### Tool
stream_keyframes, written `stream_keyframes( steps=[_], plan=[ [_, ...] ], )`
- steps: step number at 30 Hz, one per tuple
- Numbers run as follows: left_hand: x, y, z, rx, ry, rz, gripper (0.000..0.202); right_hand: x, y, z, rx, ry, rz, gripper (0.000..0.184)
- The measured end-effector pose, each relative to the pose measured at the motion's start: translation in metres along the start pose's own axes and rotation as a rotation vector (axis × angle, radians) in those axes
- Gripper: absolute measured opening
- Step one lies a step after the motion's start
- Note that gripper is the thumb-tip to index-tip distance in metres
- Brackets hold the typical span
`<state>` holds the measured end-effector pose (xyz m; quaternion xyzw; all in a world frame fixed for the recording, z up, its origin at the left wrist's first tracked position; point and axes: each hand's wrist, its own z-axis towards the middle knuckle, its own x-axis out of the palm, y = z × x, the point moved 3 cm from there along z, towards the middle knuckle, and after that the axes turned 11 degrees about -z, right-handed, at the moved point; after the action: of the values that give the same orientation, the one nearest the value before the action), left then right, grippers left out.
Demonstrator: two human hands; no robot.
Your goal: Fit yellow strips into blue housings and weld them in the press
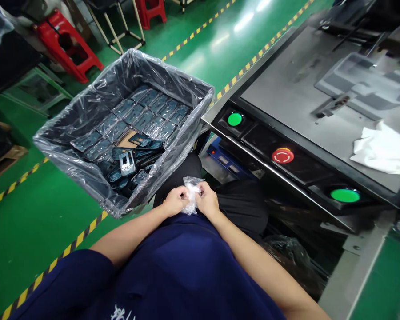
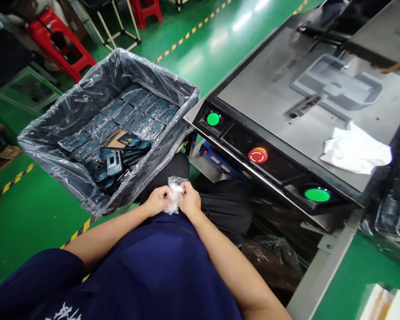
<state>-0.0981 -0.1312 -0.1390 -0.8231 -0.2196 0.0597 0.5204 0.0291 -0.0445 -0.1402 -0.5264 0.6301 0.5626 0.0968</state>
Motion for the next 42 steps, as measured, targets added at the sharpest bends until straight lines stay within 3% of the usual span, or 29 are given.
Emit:
stream_keyframes(
  steps=[5, 9, 12, 14, 20, 25, 28, 31, 34, 38, 40, 42],
  plan=[
    [0.000, 0.005, 0.003, -0.028, -0.146, -0.155, 0.017, -0.005, -0.001, -0.003, -0.383, -0.102, 0.061, 0.017],
    [-0.003, 0.008, 0.006, -0.049, -0.245, -0.273, 0.019, -0.012, -0.002, -0.012, -0.609, 0.007, 0.089, 0.034],
    [-0.002, 0.011, 0.007, -0.061, -0.259, -0.287, 0.017, -0.015, -0.004, -0.018, -0.669, 0.113, 0.081, 0.049],
    [0.000, 0.012, 0.008, -0.070, -0.256, -0.299, 0.016, -0.014, -0.003, -0.018, -0.638, 0.089, 0.066, 0.049],
    [0.004, 0.006, 0.006, -0.080, -0.160, -0.343, 0.012, -0.007, 0.004, -0.009, -0.404, -0.156, 0.059, 0.020],
    [-0.002, -0.001, -0.002, 0.011, 0.052, -0.161, 0.022, -0.001, 0.005, 0.002, -0.223, -0.161, -0.012, 0.004],
    [-0.004, -0.003, -0.003, 0.122, 0.122, 0.016, 0.019, 0.002, 0.004, 0.005, -0.115, -0.148, -0.045, 0.009],
    [-0.001, -0.005, -0.001, 0.198, 0.161, 0.125, 0.012, 0.003, 0.002, 0.005, 0.005, -0.147, -0.023, 0.014],
    [0.003, -0.005, 0.000, 0.198, 0.075, 0.226, 0.018, 0.005, -0.001, 0.006, 0.091, -0.087, 0.082, 0.015],
    [0.002, -0.003, 0.002, 0.116, -0.109, 0.238, 0.025, 0.006, -0.001, 0.004, 0.035, 0.216, 0.434, 0.022],
    [0.002, -0.002, 0.004, 0.075, -0.144, 0.184, 0.024, -0.002, 0.003, 0.000, -0.081, 0.310, 0.533, 0.037],
    [0.000, -0.001, 0.007, 0.020, -0.167, 0.059, 0.023, -0.013, 0.009, -0.004, -0.253, 0.331, 0.473, 0.055]
  ],
)
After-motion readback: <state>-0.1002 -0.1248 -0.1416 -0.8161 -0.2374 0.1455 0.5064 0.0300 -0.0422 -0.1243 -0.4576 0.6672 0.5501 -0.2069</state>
